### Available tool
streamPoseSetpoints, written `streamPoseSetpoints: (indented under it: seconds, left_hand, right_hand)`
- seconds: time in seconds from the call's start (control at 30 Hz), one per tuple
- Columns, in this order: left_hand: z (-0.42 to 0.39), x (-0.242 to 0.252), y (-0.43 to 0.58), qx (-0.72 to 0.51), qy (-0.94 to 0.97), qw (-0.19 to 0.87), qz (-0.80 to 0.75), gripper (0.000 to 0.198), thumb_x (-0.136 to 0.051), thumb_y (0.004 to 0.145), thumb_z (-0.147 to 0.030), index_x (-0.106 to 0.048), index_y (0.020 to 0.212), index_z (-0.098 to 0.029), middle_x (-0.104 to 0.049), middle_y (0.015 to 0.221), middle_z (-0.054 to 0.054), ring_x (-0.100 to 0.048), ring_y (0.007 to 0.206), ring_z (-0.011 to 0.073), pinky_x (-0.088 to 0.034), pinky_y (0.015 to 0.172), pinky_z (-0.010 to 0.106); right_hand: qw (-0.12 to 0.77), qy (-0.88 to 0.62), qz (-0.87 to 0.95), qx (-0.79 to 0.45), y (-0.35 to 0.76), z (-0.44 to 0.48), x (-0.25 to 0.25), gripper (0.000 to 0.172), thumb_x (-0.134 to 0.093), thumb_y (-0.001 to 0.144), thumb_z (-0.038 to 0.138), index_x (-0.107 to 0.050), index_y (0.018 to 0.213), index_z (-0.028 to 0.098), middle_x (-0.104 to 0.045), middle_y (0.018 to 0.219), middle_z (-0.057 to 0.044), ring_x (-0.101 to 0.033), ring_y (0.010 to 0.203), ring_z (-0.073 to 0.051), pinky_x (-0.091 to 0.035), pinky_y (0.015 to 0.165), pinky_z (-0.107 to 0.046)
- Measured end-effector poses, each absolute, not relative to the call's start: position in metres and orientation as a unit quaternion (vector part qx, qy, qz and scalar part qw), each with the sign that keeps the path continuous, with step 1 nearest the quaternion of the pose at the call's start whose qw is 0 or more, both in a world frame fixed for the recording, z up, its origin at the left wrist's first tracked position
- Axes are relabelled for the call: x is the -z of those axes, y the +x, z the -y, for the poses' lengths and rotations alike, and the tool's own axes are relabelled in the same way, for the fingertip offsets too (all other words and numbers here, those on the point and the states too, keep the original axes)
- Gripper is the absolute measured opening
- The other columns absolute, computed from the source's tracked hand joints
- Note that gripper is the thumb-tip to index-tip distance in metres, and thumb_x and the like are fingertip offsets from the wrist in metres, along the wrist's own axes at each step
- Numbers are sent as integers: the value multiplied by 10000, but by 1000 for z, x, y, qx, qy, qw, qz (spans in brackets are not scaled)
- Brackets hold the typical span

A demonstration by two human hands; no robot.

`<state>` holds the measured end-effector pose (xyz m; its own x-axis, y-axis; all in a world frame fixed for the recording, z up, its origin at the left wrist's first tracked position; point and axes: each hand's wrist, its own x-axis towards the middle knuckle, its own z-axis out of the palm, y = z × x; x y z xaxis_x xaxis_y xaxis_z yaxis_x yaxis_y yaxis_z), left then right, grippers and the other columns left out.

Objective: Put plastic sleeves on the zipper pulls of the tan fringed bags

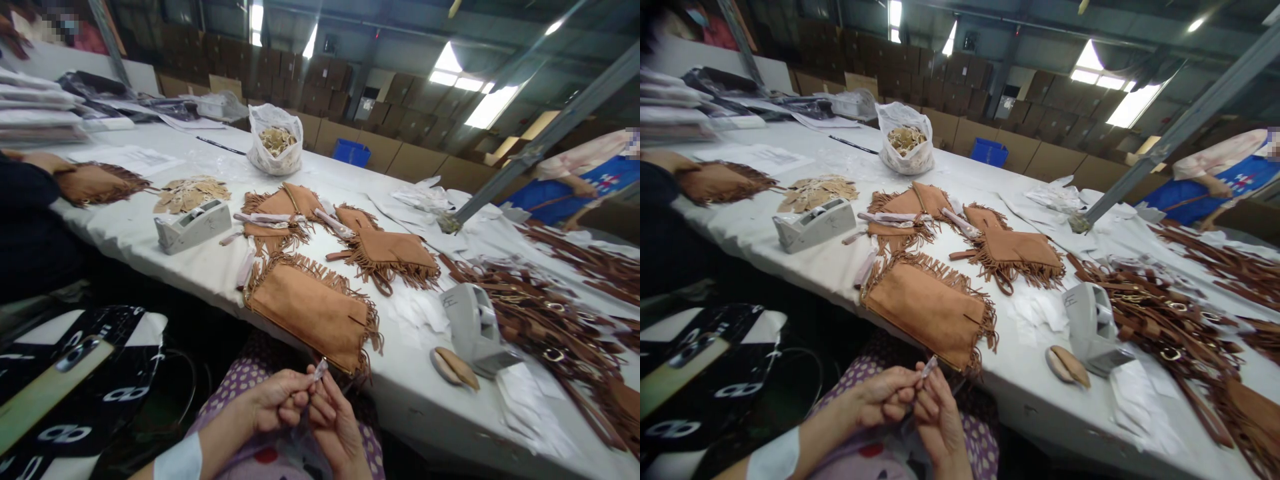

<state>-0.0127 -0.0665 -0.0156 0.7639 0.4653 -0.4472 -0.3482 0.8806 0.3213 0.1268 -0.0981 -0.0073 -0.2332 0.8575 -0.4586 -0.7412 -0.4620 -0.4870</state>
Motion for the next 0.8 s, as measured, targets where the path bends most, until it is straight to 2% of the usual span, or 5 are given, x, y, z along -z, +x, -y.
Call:
streamPoseSetpoints:
  seconds: [0.1,0.27,0.47,0.6,0.8]
  left_hand:
    - [67,16,-16,-189,15,959,-213,67,-639,775,-110,-618,839,-112,-402,509,-68,-248,367,-1,-126,358,103]
    - [71,13,-22,-195,66,960,-193,119,-687,771,-182,-635,833,-94,-454,527,-53,-233,358,-13,-150,350,95]
    - [72,14,-33,-151,293,891,-311,563,-536,809,-616,-666,909,-78,-679,768,114,-594,561,115,-447,552,222]
    - [65,19,-24,-276,333,785,-444,532,-630,734,-621,-616,971,-145,-685,987,94,-636,895,182,-462,769,274]
    - [40,8,-2,-490,170,756,-400,503,-736,710,-491,-516,1038,-179,-681,1068,103,-668,920,216,-499,852,364]
  right_hand:
    - [496,-345,96,-791,128,96,9,258,-742,725,354,-680,868,148,-582,612,42,-120,354,19,-175,320,-96]
    - [432,-436,174,-770,133,95,-2,399,-721,696,515,-665,853,153,-634,635,15,-199,320,22,-159,317,-121]
    - [379,-644,317,-584,178,101,-16,558,-693,621,642,-671,790,110,-653,580,-51,-467,330,-86,-215,305,-180]
    - [466,-733,316,-381,224,90,-25,555,-665,642,619,-694,879,118,-701,691,-84,-612,552,-182,-439,462,-248]
    - [378,-814,408,-170,278,47,-26,577,-555,694,584,-674,1048,144,-723,729,-98,-671,716,-275,-488,657,-349]
